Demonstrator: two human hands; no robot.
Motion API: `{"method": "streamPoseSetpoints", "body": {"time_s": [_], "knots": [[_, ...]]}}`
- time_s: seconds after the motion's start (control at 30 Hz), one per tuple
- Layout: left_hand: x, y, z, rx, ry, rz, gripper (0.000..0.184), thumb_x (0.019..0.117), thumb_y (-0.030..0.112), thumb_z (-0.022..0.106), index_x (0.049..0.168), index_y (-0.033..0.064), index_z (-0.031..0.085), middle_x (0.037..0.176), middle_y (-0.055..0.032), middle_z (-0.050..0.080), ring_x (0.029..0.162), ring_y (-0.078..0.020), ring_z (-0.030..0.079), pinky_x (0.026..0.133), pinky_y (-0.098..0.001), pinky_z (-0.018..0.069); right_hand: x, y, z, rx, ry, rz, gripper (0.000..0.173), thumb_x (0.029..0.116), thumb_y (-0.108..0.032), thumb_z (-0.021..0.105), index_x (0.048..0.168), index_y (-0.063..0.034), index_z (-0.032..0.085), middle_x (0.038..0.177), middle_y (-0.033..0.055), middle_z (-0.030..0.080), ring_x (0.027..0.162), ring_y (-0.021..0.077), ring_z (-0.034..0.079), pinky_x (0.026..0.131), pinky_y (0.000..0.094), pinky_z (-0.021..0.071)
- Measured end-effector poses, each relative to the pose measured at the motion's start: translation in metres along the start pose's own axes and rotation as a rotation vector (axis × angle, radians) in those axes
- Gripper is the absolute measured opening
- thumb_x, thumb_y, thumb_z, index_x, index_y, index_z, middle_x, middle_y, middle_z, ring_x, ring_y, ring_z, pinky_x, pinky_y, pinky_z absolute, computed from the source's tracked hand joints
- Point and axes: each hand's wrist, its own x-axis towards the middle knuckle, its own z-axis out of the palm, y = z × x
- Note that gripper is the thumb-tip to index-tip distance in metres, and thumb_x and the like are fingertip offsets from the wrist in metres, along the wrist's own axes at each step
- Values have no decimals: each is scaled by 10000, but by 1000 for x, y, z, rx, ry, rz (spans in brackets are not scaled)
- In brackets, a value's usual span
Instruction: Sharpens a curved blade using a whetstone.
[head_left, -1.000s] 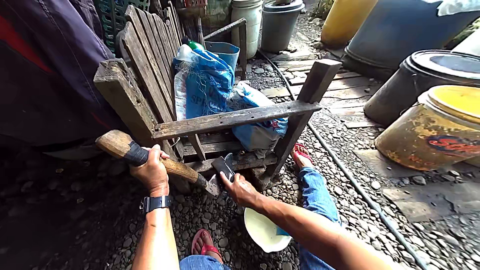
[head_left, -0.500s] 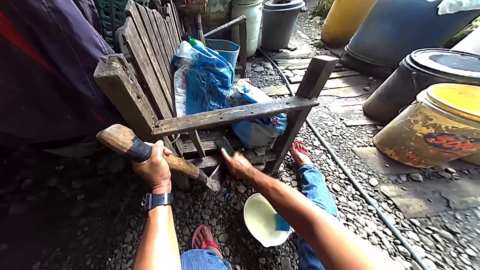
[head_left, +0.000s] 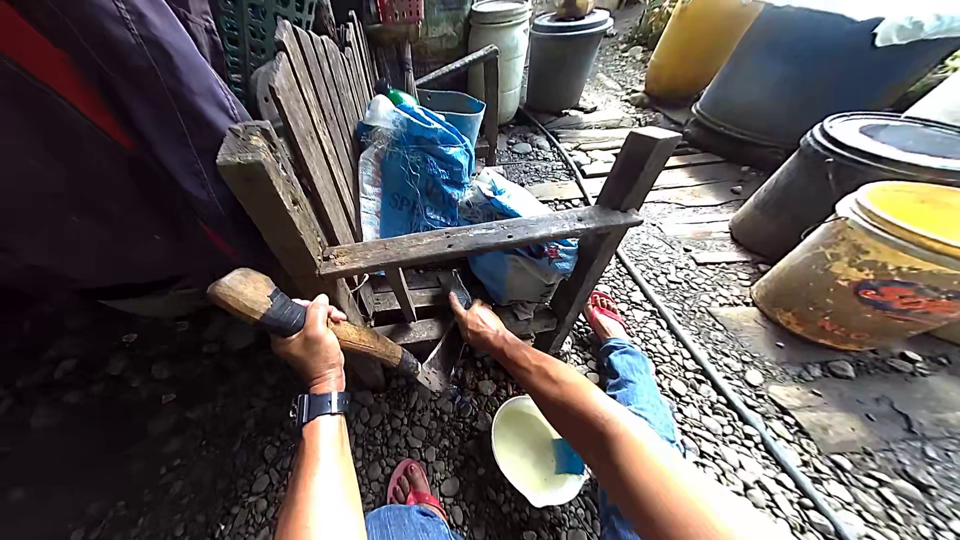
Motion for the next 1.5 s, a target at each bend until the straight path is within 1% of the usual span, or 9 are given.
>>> {"method": "streamPoseSetpoints", "body": {"time_s": [0.17, 0.37, 0.5, 0.7, 0.9, 1.07, 1.27, 1.43, 1.5], "knots": [[5, -5, -5, -8, 27, -41, 139, 879, -56, 551, 849, 78, 529, 546, 49, 579, 447, -89, 600, 486, -249, 572, -35, 11, 25, -86, -78, -111, 727, 1061, -96, 463, 1674, -219, 92, 1466, 419, 377, 1321, 585, 459, 1030, 635, 462], [-2, 1, -4, 14, 47, -31, 146, 894, -67, 541, 860, 74, 527, 550, 51, 582, 453, -81, 605, 486, -241, 573, 8, 9, -8, 32, 14, 9, 650, 1094, -176, 391, 1670, -152, 89, 1416, 387, 484, 1292, 528, 531, 1048, 603, 461], [1, 0, -1, 2, 45, -29, 140, 887, -68, 544, 854, 68, 534, 539, 46, 583, 445, -83, 605, 479, -242, 569, -26, 22, 13, -85, -76, -113, 716, 1070, -109, 456, 1674, -210, 86, 1479, 426, 364, 1338, 589, 443, 1045, 643, 447], [-5, 6, 5, 7, 0, 32, 137, 876, -52, 544, 842, 80, 539, 542, 57, 588, 449, -78, 604, 486, -241, 569, 5, 13, -12, 29, -28, -35, 613, 1113, -228, 361, 1671, -179, 112, 1445, 392, 459, 1309, 536, 514, 1066, 614, 440], [-4, 6, 8, 1, -24, 68, 118, 853, -50, 560, 847, 68, 543, 544, 52, 603, 451, -77, 616, 484, -236, 572, -30, 28, 10, -93, -71, -123, 696, 1077, -139, 455, 1674, -222, 108, 1463, 417, 394, 1320, 578, 465, 1036, 642, 448], [-14, 12, 20, -25, -47, 93, 133, 858, -56, 549, 852, 77, 545, 547, 67, 605, 459, -63, 616, 489, -227, 570, 7, 17, -21, 27, -27, -34, 609, 1115, -234, 360, 1668, -152, 118, 1412, 370, 511, 1295, 516, 538, 1060, 615, 444], [-11, 11, 21, -29, -72, 100, 147, 848, -67, 556, 859, 78, 539, 549, 69, 603, 461, -59, 615, 493, -221, 571, -32, 35, 6, -106, -65, -140, 691, 1079, -143, 457, 1674, -225, 113, 1470, 423, 387, 1312, 591, 465, 1023, 654, 449], [-12, 13, 19, -29, -92, 100, 140, 852, -56, 552, 858, 84, 542, 547, 66, 609, 460, -67, 619, 496, -228, 573, 3, 18, -21, 38, -20, -27, 595, 1119, -242, 347, 1670, -178, 130, 1433, 371, 494, 1306, 522, 527, 1070, 613, 437], [-10, 13, 16, -25, -83, 105, 140, 853, -58, 548, 858, 82, 543, 545, 70, 609, 456, -61, 616, 489, -225, 572, 3, 19, -17, 28, -26, -44, 607, 1116, -241, 360, 1671, -180, 121, 1436, 382, 478, 1301, 531, 523, 1062, 620, 440]]}}
